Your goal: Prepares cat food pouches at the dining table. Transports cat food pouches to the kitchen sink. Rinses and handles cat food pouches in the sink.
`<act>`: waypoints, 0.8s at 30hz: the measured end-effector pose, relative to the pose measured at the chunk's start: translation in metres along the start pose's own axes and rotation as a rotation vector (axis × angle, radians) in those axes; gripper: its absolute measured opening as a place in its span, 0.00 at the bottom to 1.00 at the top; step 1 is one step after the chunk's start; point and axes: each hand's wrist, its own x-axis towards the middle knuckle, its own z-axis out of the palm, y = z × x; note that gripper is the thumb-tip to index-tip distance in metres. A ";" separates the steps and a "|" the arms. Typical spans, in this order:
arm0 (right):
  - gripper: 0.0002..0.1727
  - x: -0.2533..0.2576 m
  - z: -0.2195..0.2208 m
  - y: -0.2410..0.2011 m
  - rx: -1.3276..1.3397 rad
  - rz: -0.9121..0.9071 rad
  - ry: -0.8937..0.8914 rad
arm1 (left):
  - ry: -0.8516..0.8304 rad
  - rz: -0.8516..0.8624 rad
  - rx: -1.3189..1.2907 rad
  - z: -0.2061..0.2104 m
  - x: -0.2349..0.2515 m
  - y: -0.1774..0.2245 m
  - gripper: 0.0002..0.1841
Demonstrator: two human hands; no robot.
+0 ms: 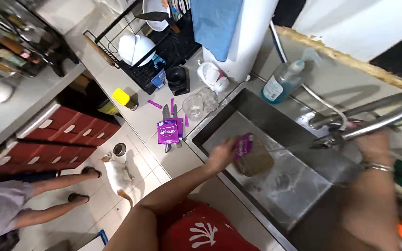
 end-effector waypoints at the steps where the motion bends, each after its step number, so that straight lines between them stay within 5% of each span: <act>1: 0.19 0.000 0.004 -0.002 0.030 0.021 0.037 | 0.110 -0.018 -0.113 -0.011 -0.007 -0.012 0.23; 5: 0.18 -0.001 0.020 0.000 0.135 0.085 0.172 | 0.355 -0.184 -0.409 -0.053 -0.033 -0.063 0.26; 10: 0.24 -0.056 0.049 -0.025 0.155 0.307 0.390 | 0.343 -0.283 -0.340 -0.060 -0.042 -0.072 0.27; 12: 0.24 -0.116 0.090 -0.058 0.188 0.412 0.247 | 0.292 -0.258 -0.294 -0.047 -0.034 -0.063 0.28; 16: 0.34 -0.215 0.205 -0.119 0.567 0.524 -0.469 | 0.102 -0.187 -0.395 -0.020 -0.030 -0.043 0.28; 20: 0.16 -0.232 0.221 -0.143 0.844 0.434 -0.346 | 0.068 -0.096 -0.505 -0.037 -0.055 -0.046 0.31; 24: 0.15 -0.213 0.188 -0.115 1.036 0.264 -0.238 | 0.441 -0.214 -0.108 -0.102 -0.061 -0.127 0.37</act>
